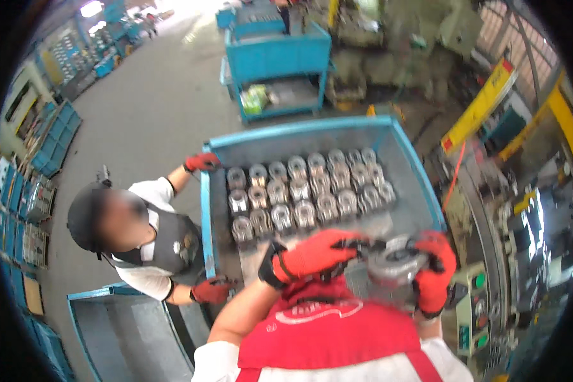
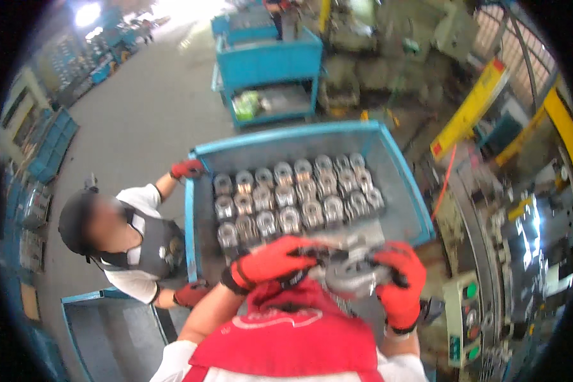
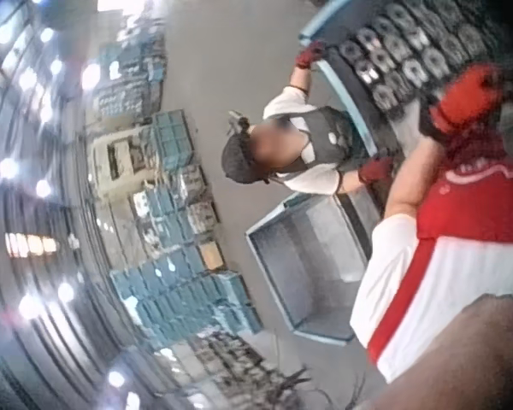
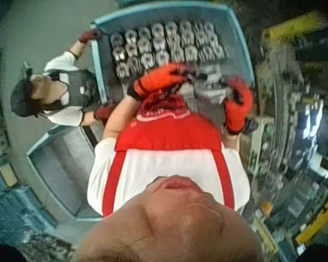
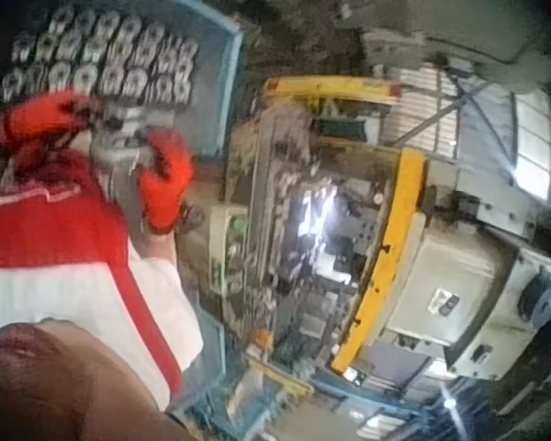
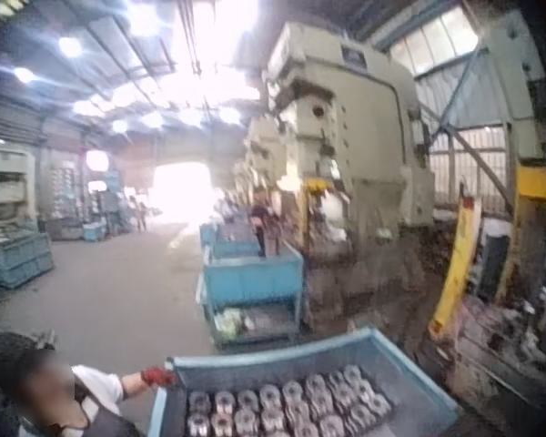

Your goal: Operates an industrial stamping press to produce metal components and then organizes the finished parts into a storage bin on the factory floor.

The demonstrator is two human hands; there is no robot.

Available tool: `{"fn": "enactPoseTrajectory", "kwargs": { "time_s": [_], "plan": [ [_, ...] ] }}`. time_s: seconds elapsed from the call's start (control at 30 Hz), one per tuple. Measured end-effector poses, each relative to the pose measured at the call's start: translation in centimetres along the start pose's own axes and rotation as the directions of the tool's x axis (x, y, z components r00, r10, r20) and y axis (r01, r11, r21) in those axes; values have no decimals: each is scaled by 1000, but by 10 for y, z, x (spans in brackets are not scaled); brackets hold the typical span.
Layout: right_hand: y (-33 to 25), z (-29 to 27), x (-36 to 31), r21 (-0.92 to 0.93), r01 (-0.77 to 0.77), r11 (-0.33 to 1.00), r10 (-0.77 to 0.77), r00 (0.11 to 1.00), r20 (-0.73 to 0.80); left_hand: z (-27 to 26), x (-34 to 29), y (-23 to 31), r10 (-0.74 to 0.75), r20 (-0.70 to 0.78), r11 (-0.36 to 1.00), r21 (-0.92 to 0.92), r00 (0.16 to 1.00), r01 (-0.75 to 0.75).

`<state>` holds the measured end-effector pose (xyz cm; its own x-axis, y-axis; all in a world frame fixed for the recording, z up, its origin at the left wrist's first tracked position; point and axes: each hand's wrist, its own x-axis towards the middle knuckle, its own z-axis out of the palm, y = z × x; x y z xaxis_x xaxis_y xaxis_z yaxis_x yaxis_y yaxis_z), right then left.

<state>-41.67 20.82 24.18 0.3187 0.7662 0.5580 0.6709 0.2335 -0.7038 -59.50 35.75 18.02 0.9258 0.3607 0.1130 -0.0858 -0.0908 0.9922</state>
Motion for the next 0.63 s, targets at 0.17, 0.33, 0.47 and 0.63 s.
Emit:
{"fn": "enactPoseTrajectory", "kwargs": {
  "time_s": [0.17,0.33,0.47,0.63],
  "plan": [
    [0,5,-5,99,-72,993,67,997,49,0,-5,18,-284,88,940,-172,955,295],
    [7,7,1,99,10,995,-22,993,119,-2,-7,17,-287,35,943,-164,957,289],
    [5,8,2,75,-67,995,56,989,140,-6,-5,1,-267,-2,948,-181,964,263],
    [3,9,3,134,-33,990,16,992,127,-1,-8,2,-326,-59,939,-138,943,316]
  ]
}}
